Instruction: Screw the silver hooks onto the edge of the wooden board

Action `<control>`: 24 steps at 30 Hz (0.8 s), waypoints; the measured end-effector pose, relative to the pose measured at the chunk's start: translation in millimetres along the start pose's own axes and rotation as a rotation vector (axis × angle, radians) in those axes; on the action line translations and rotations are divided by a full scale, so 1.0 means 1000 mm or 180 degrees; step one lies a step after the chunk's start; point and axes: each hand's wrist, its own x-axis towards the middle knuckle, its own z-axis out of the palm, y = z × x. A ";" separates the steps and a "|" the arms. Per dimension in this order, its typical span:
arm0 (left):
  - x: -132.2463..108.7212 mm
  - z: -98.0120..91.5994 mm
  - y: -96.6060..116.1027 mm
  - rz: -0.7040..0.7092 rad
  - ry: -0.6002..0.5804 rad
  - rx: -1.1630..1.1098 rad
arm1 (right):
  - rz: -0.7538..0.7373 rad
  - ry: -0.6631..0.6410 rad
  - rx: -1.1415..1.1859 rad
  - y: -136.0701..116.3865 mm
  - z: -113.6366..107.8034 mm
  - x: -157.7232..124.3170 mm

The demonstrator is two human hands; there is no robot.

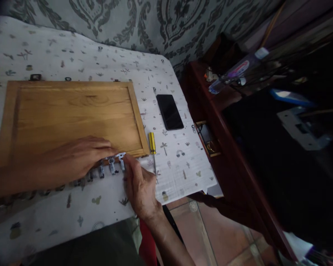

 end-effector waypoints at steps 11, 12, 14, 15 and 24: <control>-0.057 -0.033 -0.020 -0.1099 0.0519 0.0150 | 0.0006 0.0053 -0.0014 0.002 0.003 -0.002; -0.067 -0.034 -0.025 -0.1193 0.0674 0.0177 | 0.0029 0.0041 0.0005 0.003 0.003 -0.003; -0.088 -0.034 -0.035 -0.1387 0.0912 0.0193 | 0.0136 0.0047 -0.0007 0.007 0.002 -0.005; -0.098 -0.034 -0.040 -0.1494 0.1054 0.0239 | 0.0220 0.0032 -0.0034 0.010 0.002 -0.006; -0.164 -0.061 -0.129 -0.2679 0.2165 0.1001 | 0.0813 0.0164 0.0044 0.022 0.013 -0.009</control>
